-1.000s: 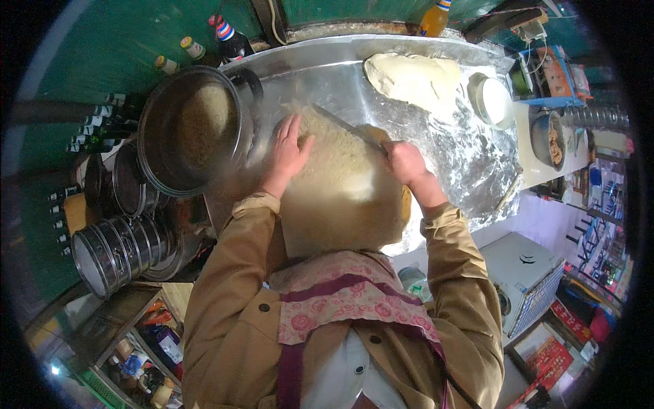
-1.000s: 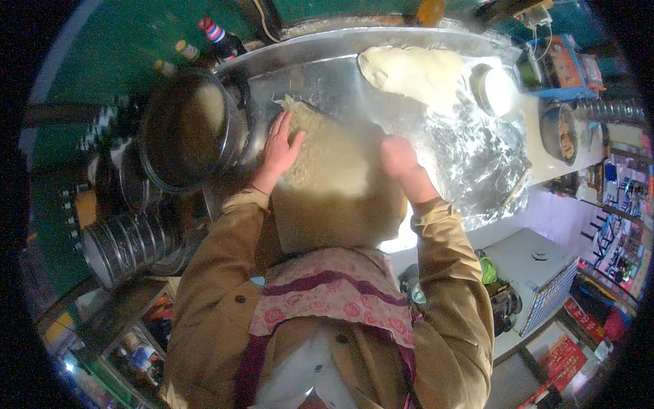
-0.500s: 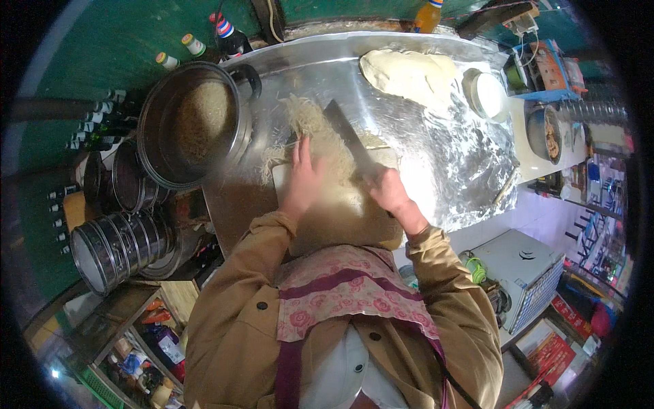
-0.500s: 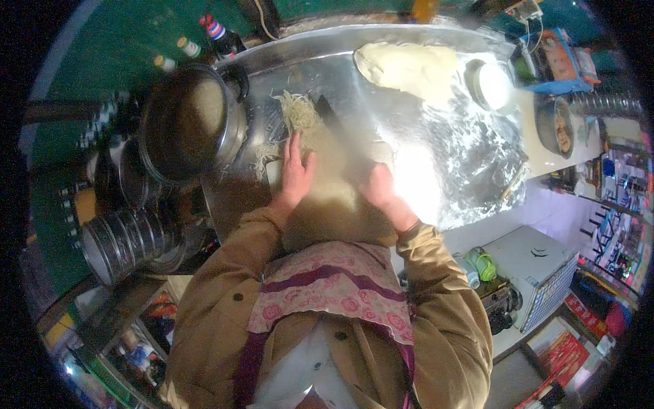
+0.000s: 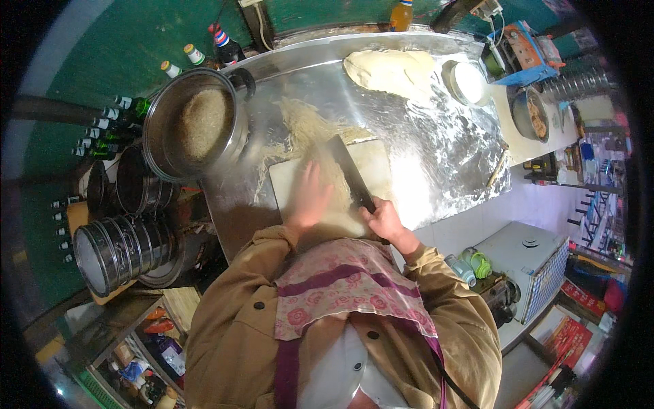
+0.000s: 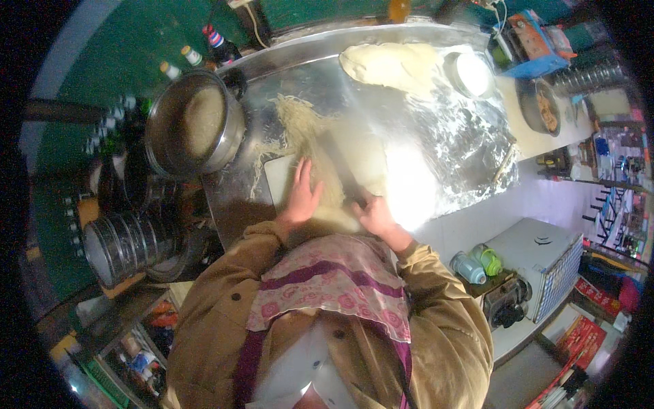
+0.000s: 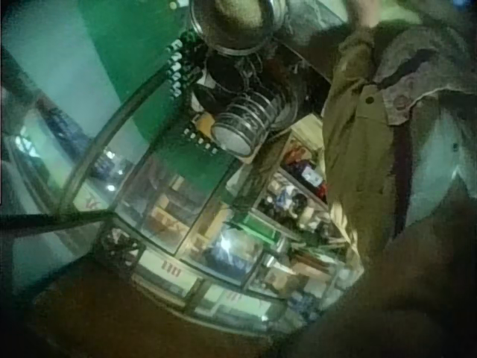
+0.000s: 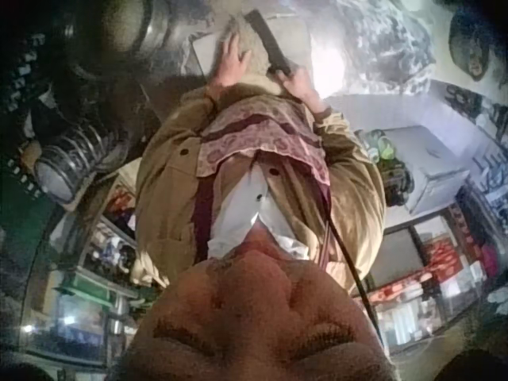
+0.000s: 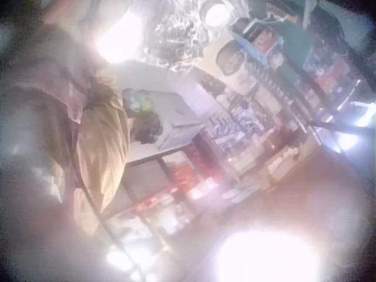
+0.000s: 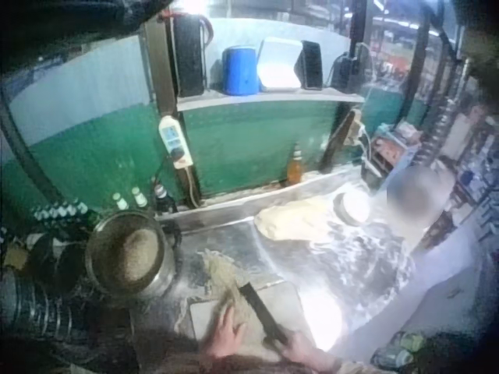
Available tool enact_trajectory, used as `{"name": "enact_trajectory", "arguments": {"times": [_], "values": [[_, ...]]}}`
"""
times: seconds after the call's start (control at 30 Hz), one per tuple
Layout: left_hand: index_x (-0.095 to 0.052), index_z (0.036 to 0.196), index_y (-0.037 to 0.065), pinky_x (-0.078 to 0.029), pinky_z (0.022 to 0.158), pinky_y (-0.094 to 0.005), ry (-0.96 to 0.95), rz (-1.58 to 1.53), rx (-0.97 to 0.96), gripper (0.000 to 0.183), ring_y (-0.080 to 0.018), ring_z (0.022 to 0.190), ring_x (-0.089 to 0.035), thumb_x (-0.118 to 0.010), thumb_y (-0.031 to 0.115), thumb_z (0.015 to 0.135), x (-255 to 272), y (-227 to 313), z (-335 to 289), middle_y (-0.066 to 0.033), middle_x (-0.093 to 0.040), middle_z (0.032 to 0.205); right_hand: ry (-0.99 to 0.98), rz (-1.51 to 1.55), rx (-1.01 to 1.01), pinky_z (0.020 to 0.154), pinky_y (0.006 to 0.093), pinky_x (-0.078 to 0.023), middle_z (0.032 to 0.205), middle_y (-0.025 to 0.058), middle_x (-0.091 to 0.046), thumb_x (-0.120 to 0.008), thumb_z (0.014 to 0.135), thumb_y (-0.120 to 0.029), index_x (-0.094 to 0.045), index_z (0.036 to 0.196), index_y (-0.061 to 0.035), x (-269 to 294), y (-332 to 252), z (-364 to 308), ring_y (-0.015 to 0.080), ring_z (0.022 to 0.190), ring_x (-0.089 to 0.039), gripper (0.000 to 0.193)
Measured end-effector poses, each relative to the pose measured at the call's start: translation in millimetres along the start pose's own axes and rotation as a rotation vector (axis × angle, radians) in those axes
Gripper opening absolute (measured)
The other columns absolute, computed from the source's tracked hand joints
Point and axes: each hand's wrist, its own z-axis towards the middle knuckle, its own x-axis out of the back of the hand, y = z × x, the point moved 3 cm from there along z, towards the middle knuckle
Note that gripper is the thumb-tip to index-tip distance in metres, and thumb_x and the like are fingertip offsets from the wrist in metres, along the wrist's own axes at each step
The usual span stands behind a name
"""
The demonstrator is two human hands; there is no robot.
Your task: The person uses a large cleaver to repeatedly slice a sheet of dough into thin noodles on a metal countertop. The person gathers the cut noodles and transfers them into a metal bowl. The person repeats the cutting and gathering process throughout the clip.
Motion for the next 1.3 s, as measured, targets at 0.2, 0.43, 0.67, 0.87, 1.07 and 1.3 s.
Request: {"name": "enact_trajectory", "arguments": {"times": [0.2, 0.43, 0.67, 0.87, 1.07, 1.3], "values": [[-0.041, 0.154, -0.002, -0.033, 0.123, -0.048, -0.206, 0.031, -0.152, 0.07, -0.0439, 0.15, -0.035, -0.067, 0.027, 0.096, 18.9, 21.3, -19.6, -0.025, -0.035, 0.164, 0.099, -0.025, 0.072, 0.056, 0.0364, -0.047, 0.062, 0.0096, -0.058, -0.073, 0.095, -0.018, -0.068, 0.096, 0.0051, 8.5, 53.9, -29.1, 0.013, 0.06, -0.053, 0.023], [-0.052, 0.145, -0.002, -0.026, 0.126, -0.0512, -0.002, 0.079, -0.247, 0.065, -0.0453, 0.147, -0.038, -0.068, 0.023, 0.088, 26.6, 0.3, -28.7, -0.0282, -0.046, 0.154, 0.183, 0.273, -0.091, 0.064, 0.0291, -0.048, 0.076, 0.0012, -0.066, -0.074, 0.094, -0.011, -0.071, 0.092, 0.0016, 27.9, 69.9, -24.6, 0.0107, 0.068, -0.059, 0.013], [-0.054, 0.142, -0.003, -0.028, 0.126, -0.0497, 0.081, 0.211, -0.28, 0.061, -0.0418, 0.147, -0.041, -0.066, 0.021, 0.087, 28.6, 9.2, -25.4, -0.0255, -0.05, 0.151, 0.238, 0.392, 0.003, 0.102, 0.0314, -0.046, 0.129, 0.0079, -0.063, -0.078, 0.087, -0.005, -0.077, 0.104, -0.0007, 16.2, 101.4, -10.1, 0.0171, 0.118, -0.057, 0.018], [-0.053, 0.144, 0.002, -0.034, 0.122, -0.0477, 0.058, 0.147, -0.353, 0.056, -0.0402, 0.144, -0.043, -0.068, 0.021, 0.093, 50.1, -11.1, -11.3, -0.0207, -0.049, 0.152, 0.305, 0.46, 0.002, 0.094, 0.031, -0.051, 0.121, 0.0079, -0.068, -0.077, 0.088, -0.005, -0.074, 0.108, 0.0005, -12.0, 81.6, -3.9, 0.0153, 0.103, -0.063, 0.021], [-0.063, 0.13, 0.007, -0.04, 0.115, -0.0471, 0.063, 0.106, -0.09, 0.043, -0.0377, 0.133, -0.052, -0.072, 0.022, 0.09, 64.0, -25.1, -5.0, -0.0177, -0.057, 0.134, 0.251, -0.093, 0.043, 0.061, 0.0385, -0.051, 0.073, 0.0105, -0.069, -0.076, 0.089, -0.013, -0.069, 0.09, 0.0009, 25.1, 66.8, 8.6, 0.0192, 0.063, -0.061, 0.015], [-0.056, 0.143, 0.0, -0.032, 0.124, -0.0487, -0.061, 0.171, -0.205, 0.058, -0.0404, 0.151, -0.035, -0.065, 0.037, 0.098, 33.7, 12.5, 44.1, -0.0238, -0.042, 0.158, 0.241, -0.682, 0.346, 0.067, 0.0516, -0.055, 0.08, 0.0191, -0.068, -0.07, 0.088, -0.021, -0.067, 0.082, -0.0046, 38.1, 11.9, 42.2, 0.0413, 0.076, -0.068, 0.018]]}}
